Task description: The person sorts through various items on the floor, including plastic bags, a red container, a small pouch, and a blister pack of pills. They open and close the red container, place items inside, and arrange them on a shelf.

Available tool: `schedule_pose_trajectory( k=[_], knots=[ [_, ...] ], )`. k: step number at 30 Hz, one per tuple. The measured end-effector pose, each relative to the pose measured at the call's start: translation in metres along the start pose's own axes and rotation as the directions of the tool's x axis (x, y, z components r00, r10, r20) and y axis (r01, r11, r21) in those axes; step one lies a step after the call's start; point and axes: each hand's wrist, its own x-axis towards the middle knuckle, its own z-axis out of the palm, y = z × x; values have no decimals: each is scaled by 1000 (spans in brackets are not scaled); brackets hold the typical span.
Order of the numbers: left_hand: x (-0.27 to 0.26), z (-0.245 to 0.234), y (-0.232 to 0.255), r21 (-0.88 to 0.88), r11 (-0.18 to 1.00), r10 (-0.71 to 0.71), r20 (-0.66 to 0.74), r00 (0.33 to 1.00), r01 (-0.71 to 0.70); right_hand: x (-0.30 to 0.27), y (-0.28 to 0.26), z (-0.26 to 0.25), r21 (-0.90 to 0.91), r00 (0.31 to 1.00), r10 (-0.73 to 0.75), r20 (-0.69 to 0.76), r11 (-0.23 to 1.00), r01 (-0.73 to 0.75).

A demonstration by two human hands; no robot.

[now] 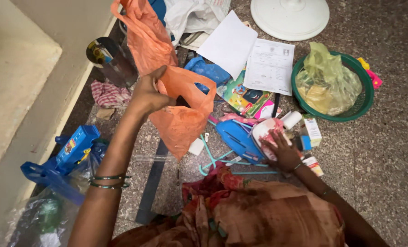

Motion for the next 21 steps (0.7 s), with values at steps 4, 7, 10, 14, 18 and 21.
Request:
schedule_pose_trajectory(
  k=[4, 7, 10, 14, 18, 21],
  knots=[
    [-4, -4, -6, -26, 999, 22, 4, 1000, -22, 28, 39, 17, 29, 994, 101, -43, 995, -100],
    [-6, -7, -9, -19, 1000, 22, -7, 1000, -22, 60, 66, 20, 151, 983, 184, 18, 971, -185],
    [-8, -9, -9, -10, 999, 51, -18, 999, -51, 85, 72, 23, 32, 968, 250, 19, 968, -251],
    [-11, -12, -5, 5, 1000, 22, -15, 1000, -22, 91, 46, 19, -178, 892, 176, -416, 946, -270],
    [-13, -13, 1, 62, 998, -4, -27, 1000, 6, 57, -8, 7, 216, 856, -71, -513, 954, 208],
    [-11, -15, 5, 44, 999, 3, -11, 1000, -2, 31, -47, 6, 227, 882, -263, -390, 901, 369]
  ],
)
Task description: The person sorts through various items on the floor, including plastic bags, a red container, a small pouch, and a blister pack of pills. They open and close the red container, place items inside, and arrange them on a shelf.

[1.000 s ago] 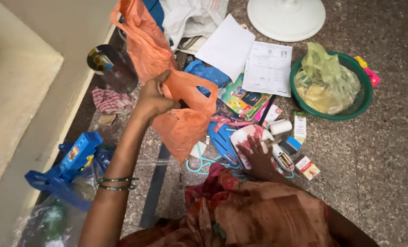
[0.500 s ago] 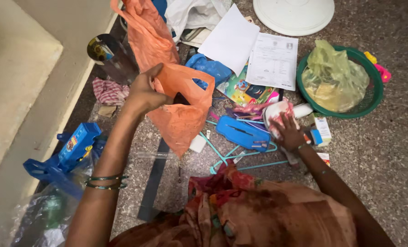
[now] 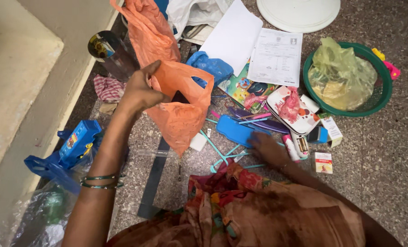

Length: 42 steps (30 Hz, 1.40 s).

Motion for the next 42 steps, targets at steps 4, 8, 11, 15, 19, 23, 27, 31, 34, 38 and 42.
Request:
schedule_pose_trajectory(
  k=[4, 8, 11, 15, 19, 23, 27, 31, 34, 38, 42],
  knots=[
    [0, -3, 4, 29, 999, -16, 4, 1000, 16, -4, -15, 9, -120, 990, 85, 110, 990, -72],
    [-3, -5, 6, 98, 991, -92, -4, 996, 92, 8, 0, 1, -199, 997, -79, -18, 977, 74],
    [-4, -8, 4, 60, 997, -42, -14, 999, 42, 32, 10, -14, -171, 999, 50, 19, 984, -46],
    [-1, -11, 0, -5, 997, -75, -13, 997, 75, 75, 25, -32, 112, 946, 299, -127, 952, -285],
    [1, -13, -6, 30, 995, -98, -29, 995, 99, 107, 40, -47, 557, 904, 411, -117, 781, -283],
    [2, -17, -13, -36, 999, 5, -15, 1000, -6, 108, 38, -65, 545, 857, 507, -96, 747, -380],
    [2, -25, -14, 5, 998, -67, -30, 997, 67, 96, 10, -72, 581, 944, 328, -19, 772, -257],
    [-1, -30, -8, 16, 996, -86, -42, 995, 87, 41, -41, -40, 528, 951, -56, 303, 841, -119],
    [-3, -31, -4, 58, 990, -124, -44, 991, 126, 8, -72, 8, 614, 651, -25, 759, 362, -702],
    [-1, -32, -4, 109, 979, -168, -35, 985, 171, -1, -48, 36, 431, 827, -149, 543, 894, -121],
    [0, -30, -10, 60, 997, -48, -26, 999, 49, 43, 1, 27, 413, 980, -80, 183, 911, -3]
  ],
)
